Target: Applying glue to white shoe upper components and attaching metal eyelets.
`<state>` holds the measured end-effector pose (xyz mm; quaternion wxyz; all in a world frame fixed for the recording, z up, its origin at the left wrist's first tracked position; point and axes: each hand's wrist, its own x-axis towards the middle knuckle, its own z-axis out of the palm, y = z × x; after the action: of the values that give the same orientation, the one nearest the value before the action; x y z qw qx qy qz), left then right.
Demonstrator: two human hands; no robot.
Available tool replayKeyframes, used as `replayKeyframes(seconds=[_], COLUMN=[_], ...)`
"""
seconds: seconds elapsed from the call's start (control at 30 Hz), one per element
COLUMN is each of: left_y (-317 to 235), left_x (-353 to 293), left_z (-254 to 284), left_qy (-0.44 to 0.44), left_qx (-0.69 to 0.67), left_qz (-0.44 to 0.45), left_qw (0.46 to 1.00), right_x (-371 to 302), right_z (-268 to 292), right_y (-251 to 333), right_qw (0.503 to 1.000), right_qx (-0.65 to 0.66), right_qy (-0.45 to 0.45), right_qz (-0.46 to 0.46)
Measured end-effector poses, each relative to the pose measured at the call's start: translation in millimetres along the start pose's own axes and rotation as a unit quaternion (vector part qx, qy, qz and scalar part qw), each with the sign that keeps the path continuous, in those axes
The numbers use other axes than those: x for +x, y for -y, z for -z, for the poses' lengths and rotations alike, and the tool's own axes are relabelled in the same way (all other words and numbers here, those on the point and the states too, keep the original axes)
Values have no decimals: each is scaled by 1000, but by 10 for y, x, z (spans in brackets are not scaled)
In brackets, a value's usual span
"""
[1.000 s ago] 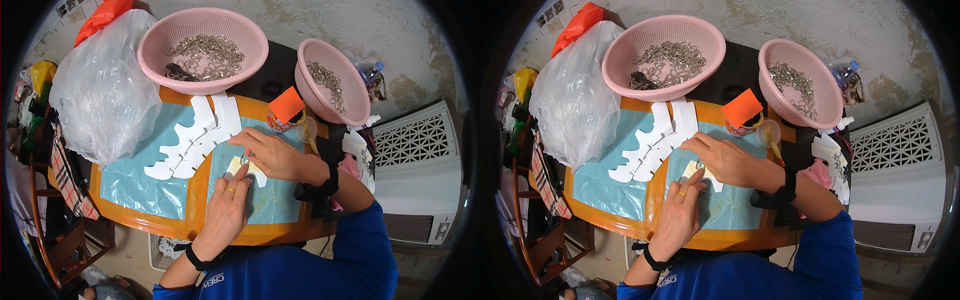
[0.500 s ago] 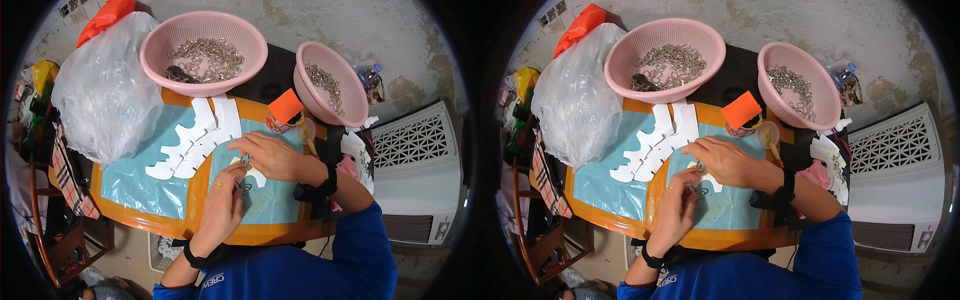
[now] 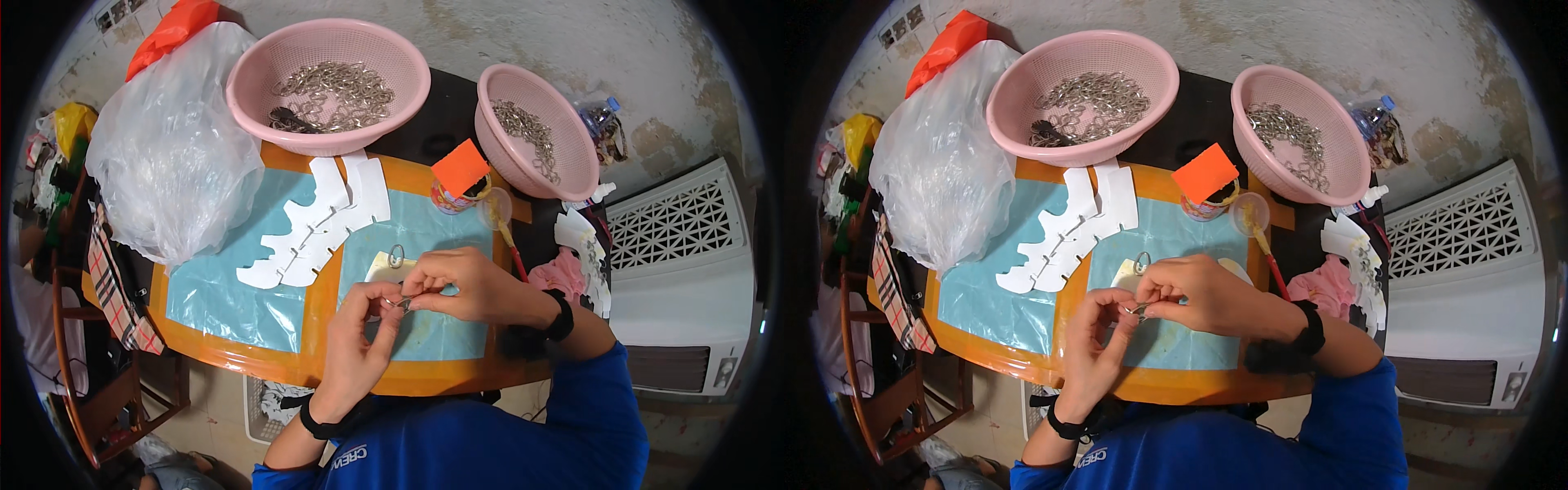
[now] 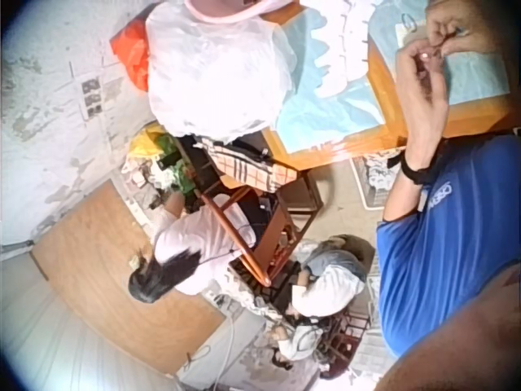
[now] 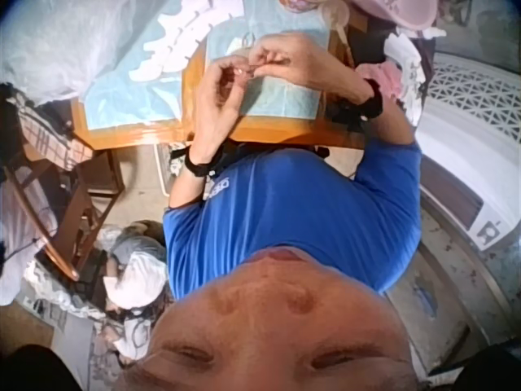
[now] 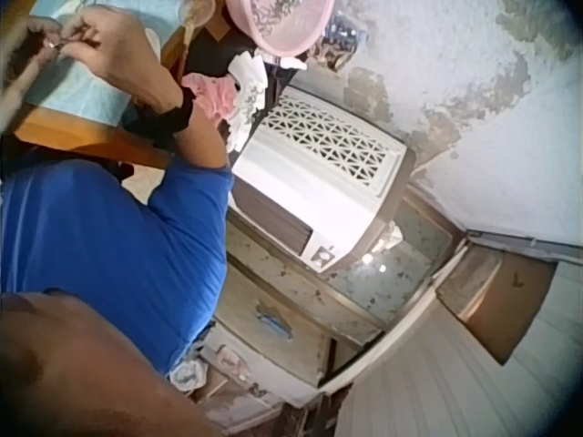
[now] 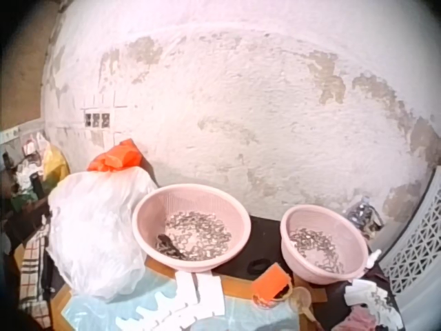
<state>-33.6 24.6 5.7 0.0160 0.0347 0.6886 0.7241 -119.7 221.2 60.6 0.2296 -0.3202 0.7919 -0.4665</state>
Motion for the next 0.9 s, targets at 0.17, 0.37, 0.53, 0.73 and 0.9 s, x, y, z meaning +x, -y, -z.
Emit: replayKeyframes(seconds=[0.17,0.37,0.53,0.73,0.9], left_y=[-114,13,101,120,94], left_x=[-47,-67,-51,-24,-13], left_z=[-66,-272,-373,-395,-403], left_qy=[28,74,100,114,135], left_qx=[140,318,373,436,472], left_qz=[-42,-124,-175,-191,-192], left_qw=[989,937,906,872,850], right_x=[-84,123,247,309,342], right_z=[208,393,313,324,343], right_y=[-50,-280,-410,-408,-490], right_qw=[997,992,983,982,984], right_qx=[-60,-121,-182,-185,-172], right_qy=[-33,-32,27,41,42], right_qz=[19,-7,-13,-27,0])
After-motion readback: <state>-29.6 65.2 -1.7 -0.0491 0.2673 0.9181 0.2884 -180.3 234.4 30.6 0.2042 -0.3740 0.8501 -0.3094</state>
